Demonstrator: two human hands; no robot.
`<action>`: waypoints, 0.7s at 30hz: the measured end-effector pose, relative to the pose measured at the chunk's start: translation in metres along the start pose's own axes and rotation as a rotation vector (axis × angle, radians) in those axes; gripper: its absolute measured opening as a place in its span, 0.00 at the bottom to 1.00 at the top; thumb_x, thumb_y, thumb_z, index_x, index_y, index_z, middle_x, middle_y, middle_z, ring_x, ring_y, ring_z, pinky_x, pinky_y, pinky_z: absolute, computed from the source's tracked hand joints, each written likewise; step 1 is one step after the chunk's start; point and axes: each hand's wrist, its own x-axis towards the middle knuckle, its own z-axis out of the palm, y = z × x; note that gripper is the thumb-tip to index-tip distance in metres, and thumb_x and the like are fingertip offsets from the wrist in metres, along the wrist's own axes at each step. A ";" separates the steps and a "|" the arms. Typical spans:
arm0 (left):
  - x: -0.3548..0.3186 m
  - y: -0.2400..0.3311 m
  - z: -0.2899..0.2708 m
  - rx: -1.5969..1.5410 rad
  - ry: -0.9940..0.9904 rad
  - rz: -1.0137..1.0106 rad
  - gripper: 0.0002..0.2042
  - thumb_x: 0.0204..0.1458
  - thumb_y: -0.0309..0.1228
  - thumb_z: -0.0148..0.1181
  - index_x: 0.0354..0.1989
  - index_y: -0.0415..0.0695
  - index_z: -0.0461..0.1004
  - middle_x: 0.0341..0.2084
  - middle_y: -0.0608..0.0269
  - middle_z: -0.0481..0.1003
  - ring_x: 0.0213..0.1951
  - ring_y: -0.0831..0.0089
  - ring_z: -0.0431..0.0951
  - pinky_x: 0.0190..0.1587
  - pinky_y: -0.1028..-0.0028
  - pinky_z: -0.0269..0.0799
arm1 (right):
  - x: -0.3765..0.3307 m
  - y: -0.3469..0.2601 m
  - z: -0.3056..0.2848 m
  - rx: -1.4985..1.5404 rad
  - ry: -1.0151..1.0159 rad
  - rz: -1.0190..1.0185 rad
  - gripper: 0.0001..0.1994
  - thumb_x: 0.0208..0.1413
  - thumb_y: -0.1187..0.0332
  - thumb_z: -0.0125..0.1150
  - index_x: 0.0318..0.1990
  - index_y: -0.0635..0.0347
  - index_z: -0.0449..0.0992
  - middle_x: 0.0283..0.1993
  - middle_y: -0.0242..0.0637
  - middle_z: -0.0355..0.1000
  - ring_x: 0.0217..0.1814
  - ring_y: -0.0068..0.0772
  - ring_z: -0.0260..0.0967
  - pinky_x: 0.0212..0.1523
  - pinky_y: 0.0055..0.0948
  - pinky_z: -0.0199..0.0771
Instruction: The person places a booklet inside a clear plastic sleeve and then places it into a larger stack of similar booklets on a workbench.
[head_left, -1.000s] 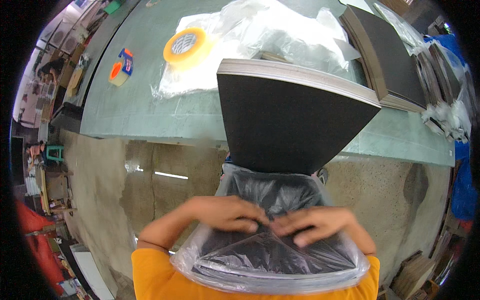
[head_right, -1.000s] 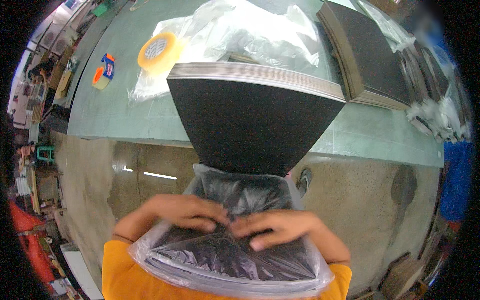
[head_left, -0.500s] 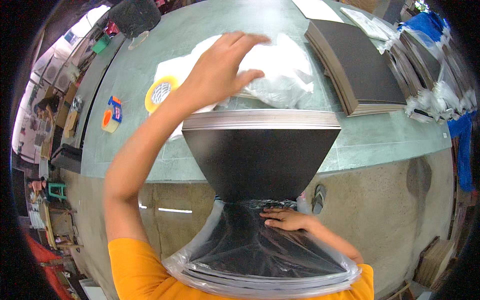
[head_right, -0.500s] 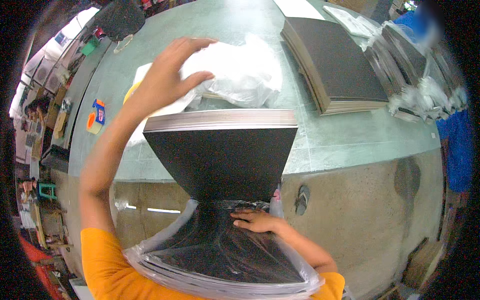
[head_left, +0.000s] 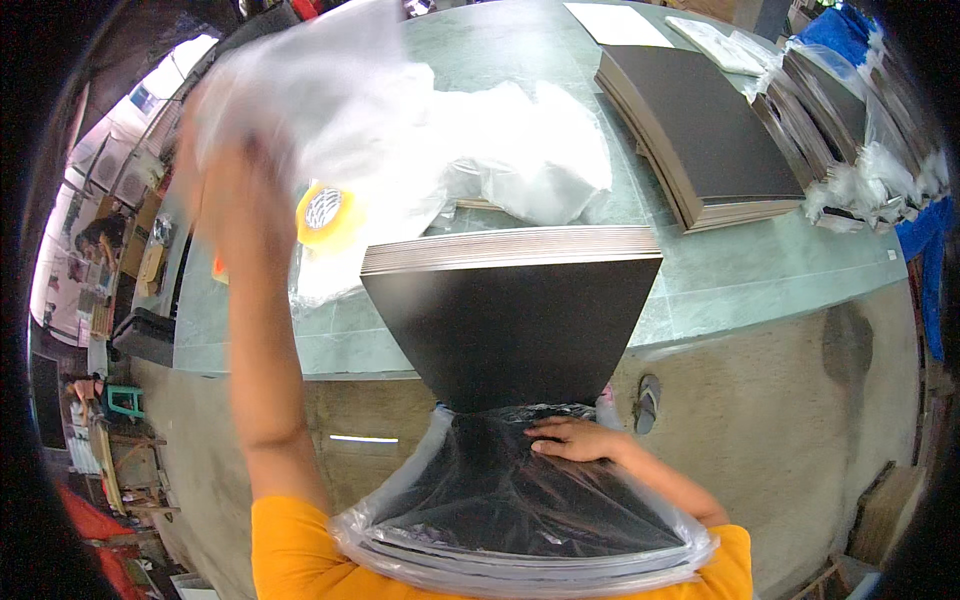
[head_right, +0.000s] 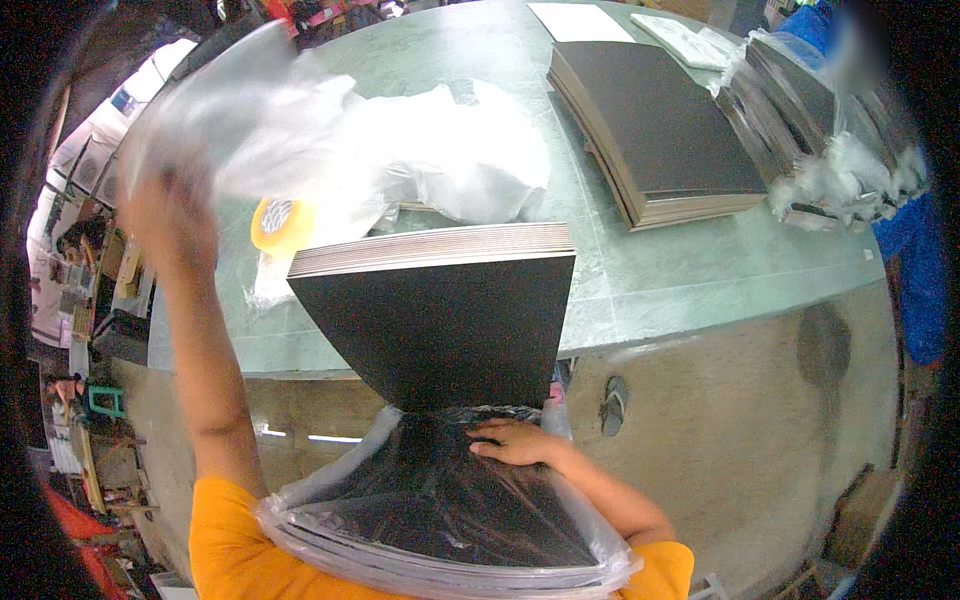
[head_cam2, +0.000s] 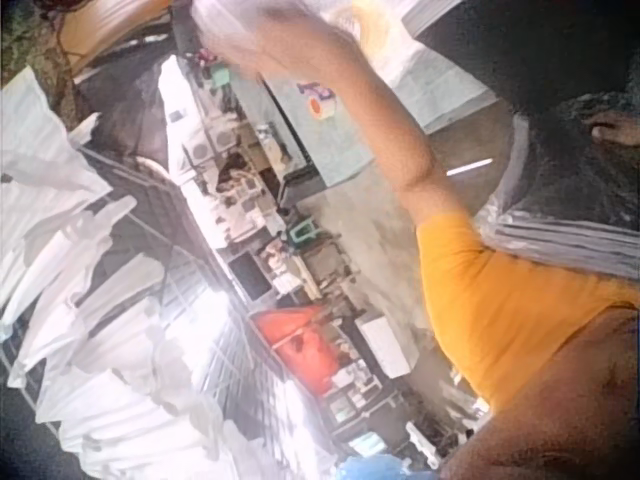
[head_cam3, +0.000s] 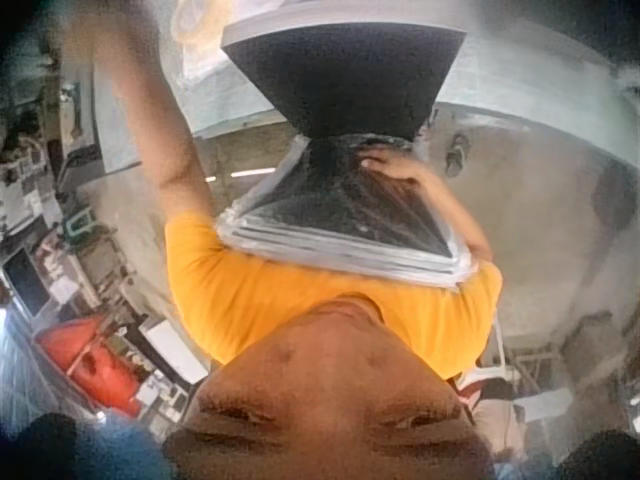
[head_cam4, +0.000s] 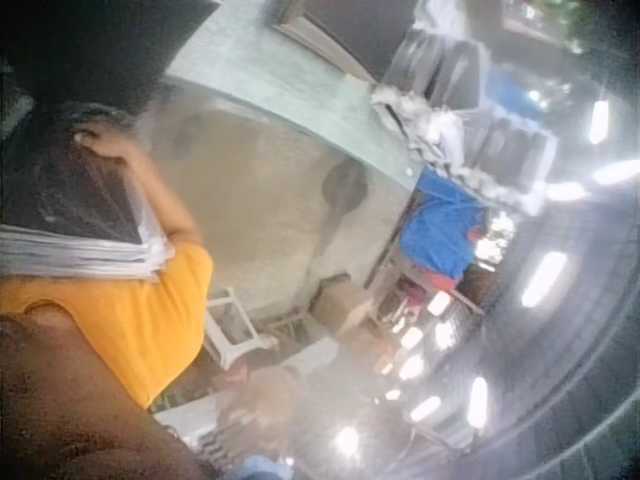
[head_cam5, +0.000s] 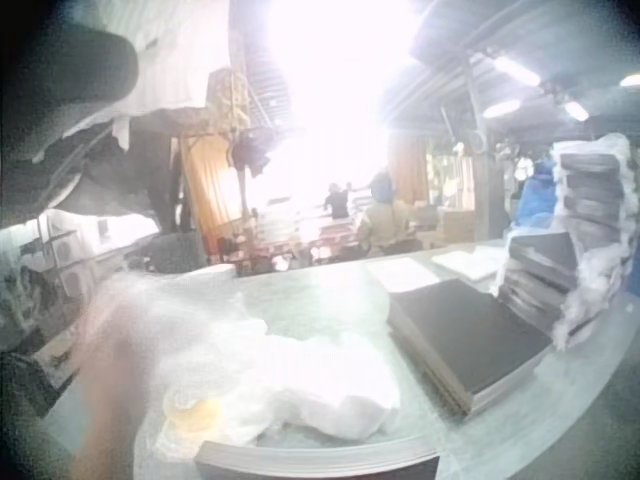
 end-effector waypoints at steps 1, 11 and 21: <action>-0.036 -0.010 -0.022 -0.080 0.147 -0.027 0.13 0.51 0.30 0.47 0.44 0.39 0.62 0.36 0.55 0.69 0.44 0.66 0.70 0.43 0.73 0.66 | -0.001 -0.001 -0.001 0.001 -0.002 -0.029 0.25 0.53 0.47 0.40 0.52 0.53 0.64 0.54 0.45 0.59 0.57 0.44 0.54 0.56 0.35 0.52; -0.203 0.092 -0.031 -1.047 -1.240 0.163 0.09 0.45 0.31 0.47 0.28 0.38 0.69 0.27 0.50 0.71 0.31 0.60 0.70 0.36 0.69 0.63 | -0.012 -0.126 -0.057 0.316 0.413 -0.567 0.31 0.36 0.66 0.67 0.50 0.63 0.62 0.41 0.40 0.68 0.41 0.33 0.66 0.43 0.28 0.65; -0.163 0.080 -0.038 -1.304 -0.754 -1.141 0.10 0.52 0.35 0.46 0.31 0.41 0.70 0.25 0.70 0.68 0.27 0.82 0.64 0.28 0.80 0.61 | -0.023 -0.114 -0.075 0.932 0.395 -0.315 0.12 0.44 0.68 0.60 0.35 0.67 0.72 0.30 0.38 0.72 0.31 0.25 0.69 0.33 0.23 0.70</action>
